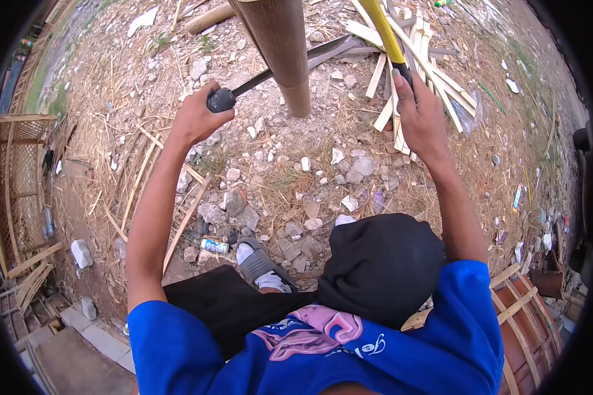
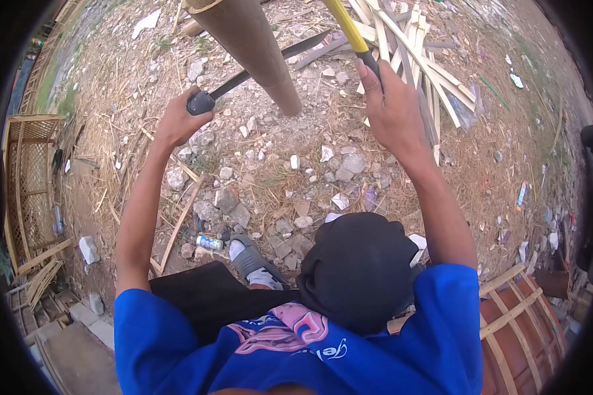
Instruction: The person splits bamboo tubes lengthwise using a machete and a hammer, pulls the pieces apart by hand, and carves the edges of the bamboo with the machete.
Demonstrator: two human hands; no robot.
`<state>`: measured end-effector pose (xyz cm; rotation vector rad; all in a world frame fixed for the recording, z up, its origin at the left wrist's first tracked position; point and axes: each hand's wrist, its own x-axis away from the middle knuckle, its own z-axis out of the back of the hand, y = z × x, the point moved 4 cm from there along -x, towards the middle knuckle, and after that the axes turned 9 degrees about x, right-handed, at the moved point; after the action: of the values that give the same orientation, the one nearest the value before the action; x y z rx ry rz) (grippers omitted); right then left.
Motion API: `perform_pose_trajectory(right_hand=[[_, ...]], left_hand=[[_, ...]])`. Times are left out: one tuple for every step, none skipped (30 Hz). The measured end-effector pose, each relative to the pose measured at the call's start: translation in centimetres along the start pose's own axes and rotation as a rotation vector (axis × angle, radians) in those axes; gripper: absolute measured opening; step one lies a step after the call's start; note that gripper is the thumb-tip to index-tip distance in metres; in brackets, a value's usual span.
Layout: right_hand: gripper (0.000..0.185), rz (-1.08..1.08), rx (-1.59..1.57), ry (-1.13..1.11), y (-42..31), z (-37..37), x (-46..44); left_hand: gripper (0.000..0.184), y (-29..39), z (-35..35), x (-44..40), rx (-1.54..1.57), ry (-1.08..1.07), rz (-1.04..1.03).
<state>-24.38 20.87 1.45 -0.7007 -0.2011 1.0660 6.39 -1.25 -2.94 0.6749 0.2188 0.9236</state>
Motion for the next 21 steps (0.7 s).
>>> perform_pose_trajectory(right_hand=[[0.046,0.069,-0.022,0.059,-1.4,1.9,-0.6],[0.046,0.119,-0.07,0.104,-3.0,3.8,-1.0],[0.045,0.171,-0.123,0.158,-4.2,4.8,-1.4],[0.041,0.161,-0.367,0.169,-4.4,4.6,-1.6],[0.042,0.171,-0.347,0.201,-4.0,3.3,-1.6],[0.043,0.177,-0.326,0.228,-2.5,0.5,-1.0],[0.046,0.176,-0.304,0.254,-0.7,-2.5,0.0],[0.047,0.098,-0.055,0.061,3.6,-7.0,1.0],[0.047,0.028,0.193,-0.134,7.3,-9.9,1.7],[0.049,-0.042,0.197,-0.168,7.1,-9.0,2.3],[0.05,-0.083,0.205,-0.186,7.0,-7.7,1.6],[0.052,-0.14,0.214,-0.22,6.5,-6.5,1.2],[0.052,-0.142,0.162,-0.176,5.5,-4.6,1.1],[0.053,-0.13,0.117,-0.114,3.7,-2.1,-0.2],[0.053,-0.127,0.078,-0.06,2.4,0.2,-1.1],[0.05,-0.059,0.014,0.038,1.5,1.8,-2.1],[0.047,0.02,-0.063,0.142,0.8,2.6,-3.5],[0.046,0.046,-0.188,0.167,0.3,2.7,-4.3],[0.046,0.04,-0.215,0.186,0.2,1.9,-4.5],[0.046,0.032,-0.241,0.205,0.4,0.6,-4.1],[0.045,0.025,-0.265,0.224,0.8,-0.6,-3.7]], left_hand=[[0.045,-0.4,-0.2,0.2,0.029,0.0,0.007],[0.044,-0.8,-0.3,0.1,0.033,-0.007,0.0],[0.044,-0.6,-0.2,0.1,0.032,0.003,-0.005],[0.044,-0.3,-0.2,0.2,0.029,0.007,-0.009],[0.044,-0.3,-0.2,0.3,0.029,0.015,-0.011],[0.045,-0.5,-0.3,0.2,0.03,0.014,-0.021],[0.045,-0.7,-0.4,0.1,0.03,0.007,-0.029],[0.045,-0.7,-0.3,-0.1,0.029,0.009,-0.048],[0.044,-0.8,-0.7,0.2,0.068,0.012,-0.02],[0.042,-1.0,-1.7,0.6,0.097,0.012,0.002],[0.041,-1.4,-2.7,-0.1,0.129,0.044,0.015],[0.038,-2.4,-5.3,-0.2,0.265,0.107,-0.002],[0.036,-1.3,-5.8,-0.7,0.29,0.107,-0.019],[0.034,-0.4,-5.4,-1.6,0.286,0.101,-0.019],[0.033,0.3,-5.5,-2.1,0.289,0.083,-0.012],[0.034,-0.1,-5.8,-2.2,0.286,0.069,0.011],[0.034,-0.5,-5.6,-2.4,0.271,0.066,0.031],[0.033,-0.4,-5.4,-2.4,0.291,0.065,0.041],[0.033,-0.5,-5.2,-2.6,0.293,0.079,0.043],[0.033,-0.9,-5.2,-2.7,0.295,0.091,0.045],[0.032,-1.1,-5.1,-2.8,0.299,0.103,0.047]])
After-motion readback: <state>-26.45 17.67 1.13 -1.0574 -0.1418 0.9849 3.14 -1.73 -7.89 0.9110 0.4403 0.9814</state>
